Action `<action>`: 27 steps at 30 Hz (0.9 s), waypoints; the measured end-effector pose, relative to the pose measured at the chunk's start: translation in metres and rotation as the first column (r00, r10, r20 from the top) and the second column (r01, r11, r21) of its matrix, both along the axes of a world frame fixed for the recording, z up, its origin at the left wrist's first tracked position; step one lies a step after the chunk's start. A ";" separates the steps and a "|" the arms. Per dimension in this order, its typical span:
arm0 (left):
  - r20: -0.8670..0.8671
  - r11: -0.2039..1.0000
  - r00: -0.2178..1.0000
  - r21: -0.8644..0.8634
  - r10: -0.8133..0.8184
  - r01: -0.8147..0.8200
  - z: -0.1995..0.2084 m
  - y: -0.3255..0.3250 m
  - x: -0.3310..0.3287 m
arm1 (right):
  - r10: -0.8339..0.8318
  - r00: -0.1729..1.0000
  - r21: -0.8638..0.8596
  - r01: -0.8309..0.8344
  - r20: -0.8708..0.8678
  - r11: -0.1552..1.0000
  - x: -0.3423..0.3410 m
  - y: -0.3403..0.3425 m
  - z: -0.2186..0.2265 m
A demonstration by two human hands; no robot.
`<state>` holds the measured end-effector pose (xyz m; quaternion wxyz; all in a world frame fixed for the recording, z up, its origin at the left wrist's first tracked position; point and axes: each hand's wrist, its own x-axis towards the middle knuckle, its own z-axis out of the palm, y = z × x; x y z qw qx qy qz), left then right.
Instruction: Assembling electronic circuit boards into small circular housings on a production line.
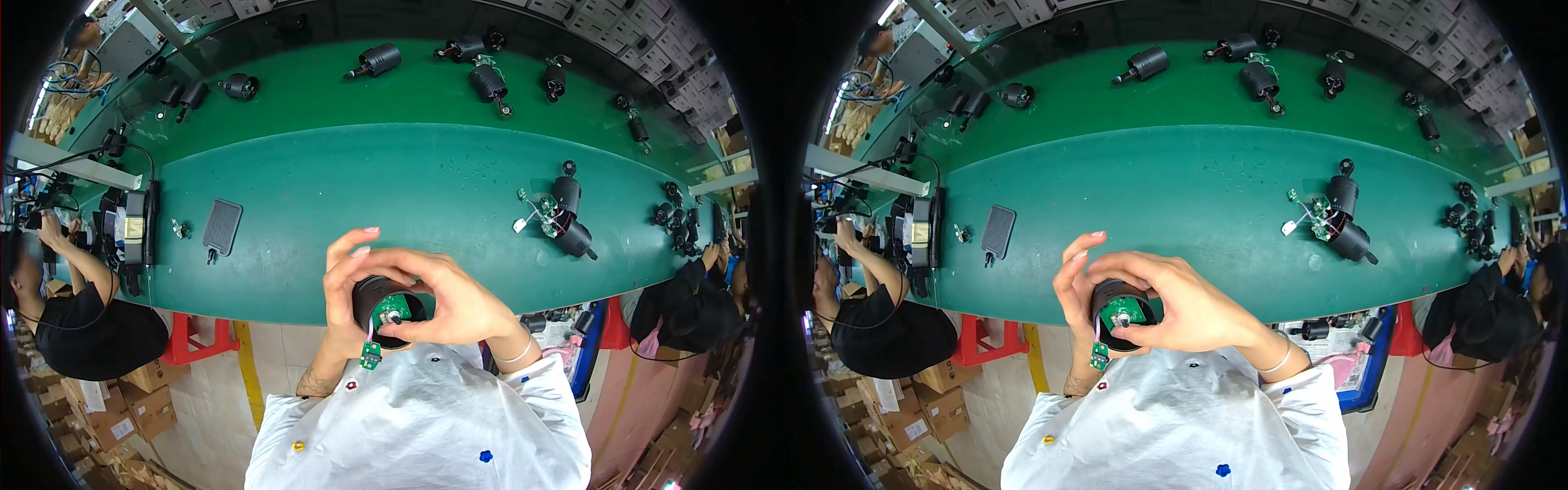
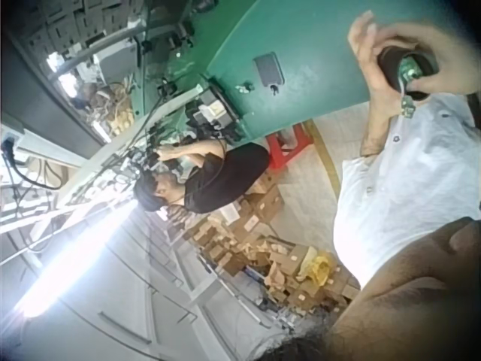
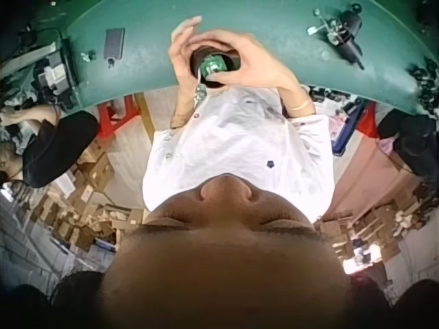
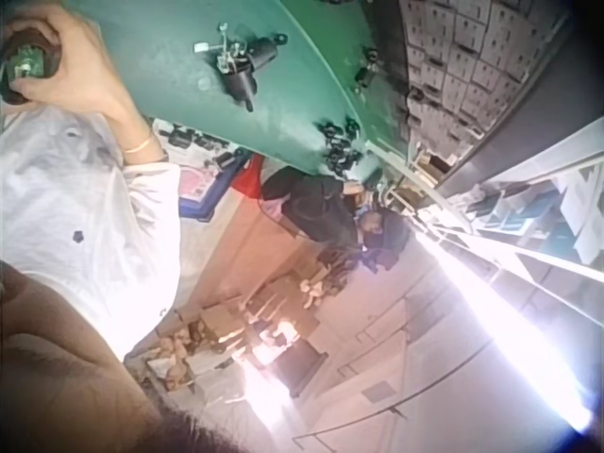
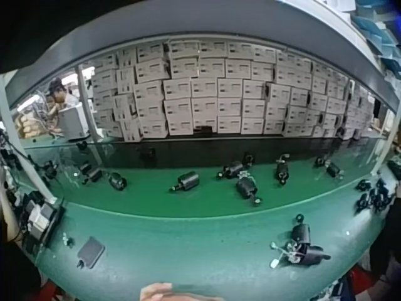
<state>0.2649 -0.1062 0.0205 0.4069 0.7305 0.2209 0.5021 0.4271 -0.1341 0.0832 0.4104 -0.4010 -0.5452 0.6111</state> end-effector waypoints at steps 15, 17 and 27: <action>-0.044 0.994 0.994 0.060 0.097 -0.094 0.004 0.003 0.001 | 0.126 0.938 0.147 -0.081 -0.324 0.986 -0.006 0.002 -0.027; -0.020 0.997 0.997 0.024 0.075 -0.074 0.008 0.001 0.000 | 0.033 0.932 0.091 0.000 -0.361 0.996 -0.005 0.001 -0.025; 0.141 0.976 0.986 -0.183 -0.088 0.113 -0.001 0.010 -0.013 | -0.594 0.769 0.697 0.294 0.234 0.654 0.007 -0.020 0.064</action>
